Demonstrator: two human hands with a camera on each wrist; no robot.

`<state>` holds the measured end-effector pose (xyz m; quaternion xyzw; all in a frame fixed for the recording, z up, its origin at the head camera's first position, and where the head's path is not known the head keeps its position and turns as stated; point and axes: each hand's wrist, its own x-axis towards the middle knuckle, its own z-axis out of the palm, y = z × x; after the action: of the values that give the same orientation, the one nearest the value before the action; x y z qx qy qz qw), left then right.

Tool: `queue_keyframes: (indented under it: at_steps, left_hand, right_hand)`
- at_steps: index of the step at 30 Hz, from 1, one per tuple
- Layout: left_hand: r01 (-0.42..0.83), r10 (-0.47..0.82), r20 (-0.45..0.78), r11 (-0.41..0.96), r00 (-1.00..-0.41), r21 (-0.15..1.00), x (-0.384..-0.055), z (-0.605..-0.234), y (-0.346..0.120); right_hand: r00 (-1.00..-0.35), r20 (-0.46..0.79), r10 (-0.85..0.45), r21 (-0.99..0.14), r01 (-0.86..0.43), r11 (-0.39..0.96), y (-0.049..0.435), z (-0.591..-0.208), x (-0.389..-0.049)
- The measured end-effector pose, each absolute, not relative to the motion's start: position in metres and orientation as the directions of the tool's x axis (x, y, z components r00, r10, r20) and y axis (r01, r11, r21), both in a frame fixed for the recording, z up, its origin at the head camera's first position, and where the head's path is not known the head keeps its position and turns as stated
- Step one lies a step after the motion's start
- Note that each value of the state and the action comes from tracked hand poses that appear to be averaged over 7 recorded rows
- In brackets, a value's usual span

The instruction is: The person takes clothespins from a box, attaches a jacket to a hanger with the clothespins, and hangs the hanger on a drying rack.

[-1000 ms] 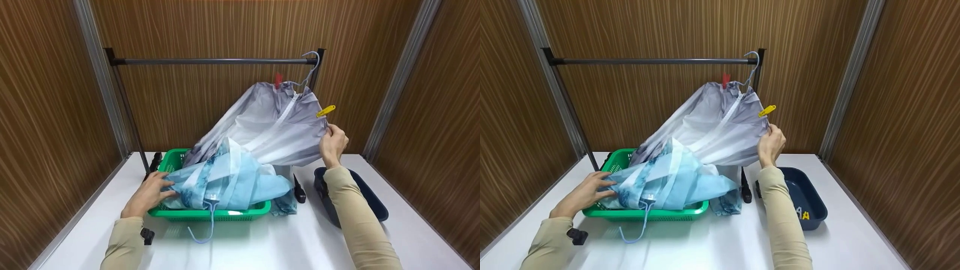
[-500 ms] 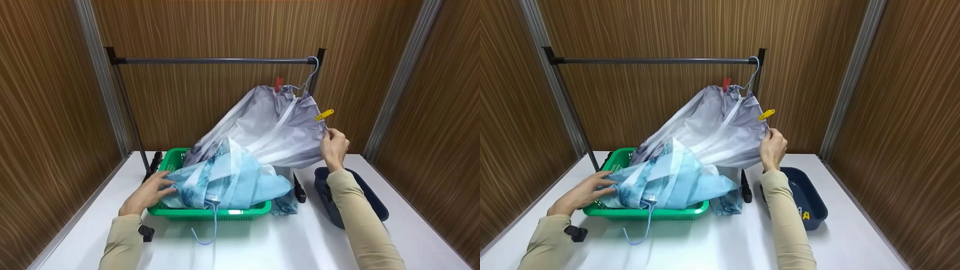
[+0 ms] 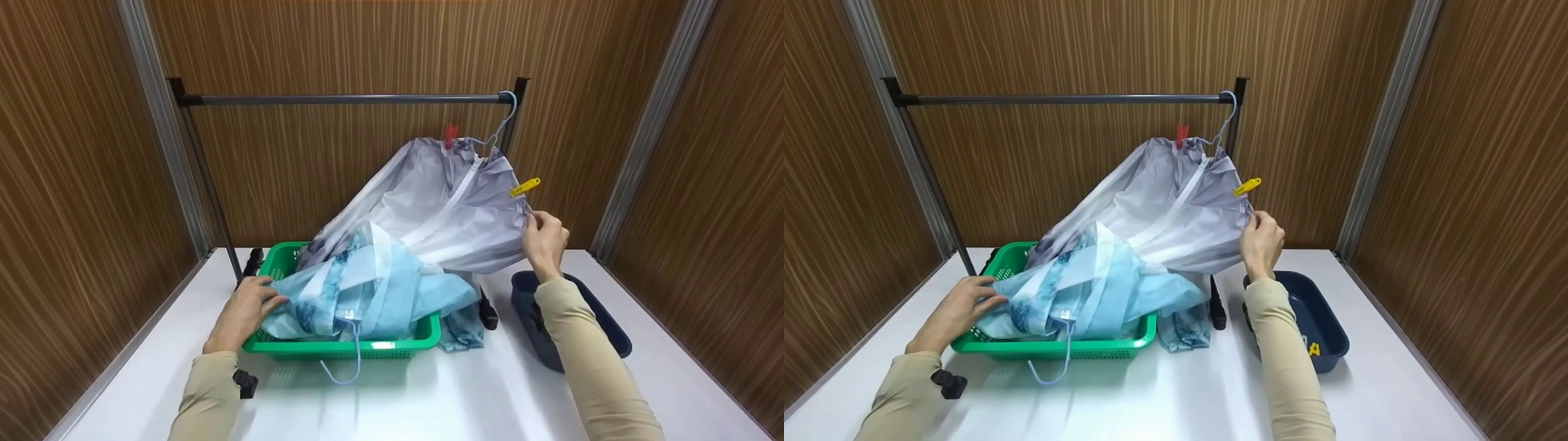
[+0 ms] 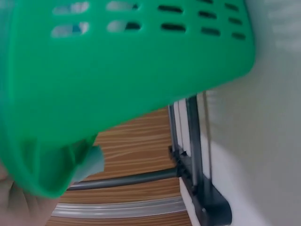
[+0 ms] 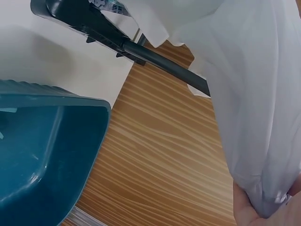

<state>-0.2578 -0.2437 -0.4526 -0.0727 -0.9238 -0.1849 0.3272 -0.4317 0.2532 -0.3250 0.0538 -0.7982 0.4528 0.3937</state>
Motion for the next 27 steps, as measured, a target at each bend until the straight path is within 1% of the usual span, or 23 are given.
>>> queue_keyframes:
  at_steps: [4,7,10,14,17,20,27]
  left_hand:
    - [0.248,-0.006,0.641,0.92,-0.767,0.305,-0.259,-0.454,-0.241]
    - [0.259,-0.002,0.647,0.915,-0.763,0.308,-0.258,-0.454,-0.24]
    - [0.26,-0.005,0.645,0.913,-0.764,0.314,-0.257,-0.454,-0.239]
    - [0.254,-0.008,0.636,0.913,-0.772,0.319,-0.255,-0.454,-0.238]
    - [0.247,-0.012,0.625,0.913,-0.78,0.326,-0.255,-0.454,-0.237]
    - [0.234,-0.021,0.61,0.912,-0.792,0.335,-0.253,-0.454,-0.236]
    - [0.222,-0.033,0.592,0.909,-0.806,0.352,-0.25,-0.453,-0.235]
  right_hand:
    - [-0.672,0.695,0.257,-0.667,-0.468,0.58,0.254,-0.329,-0.432]
    - [-0.625,0.74,0.248,-0.63,-0.516,0.58,0.255,-0.336,-0.432]
    - [-0.541,0.814,0.211,-0.541,-0.574,0.615,0.254,-0.346,-0.43]
    - [-0.401,0.908,0.122,-0.369,-0.625,0.688,0.252,-0.36,-0.426]
    - [-0.33,0.942,0.056,-0.269,-0.647,0.714,0.249,-0.368,-0.425]
    - [-0.292,0.956,0.009,-0.206,-0.653,0.729,0.247,-0.376,-0.425]
    - [-0.234,0.969,-0.076,-0.093,-0.636,0.766,0.241,-0.388,-0.424]
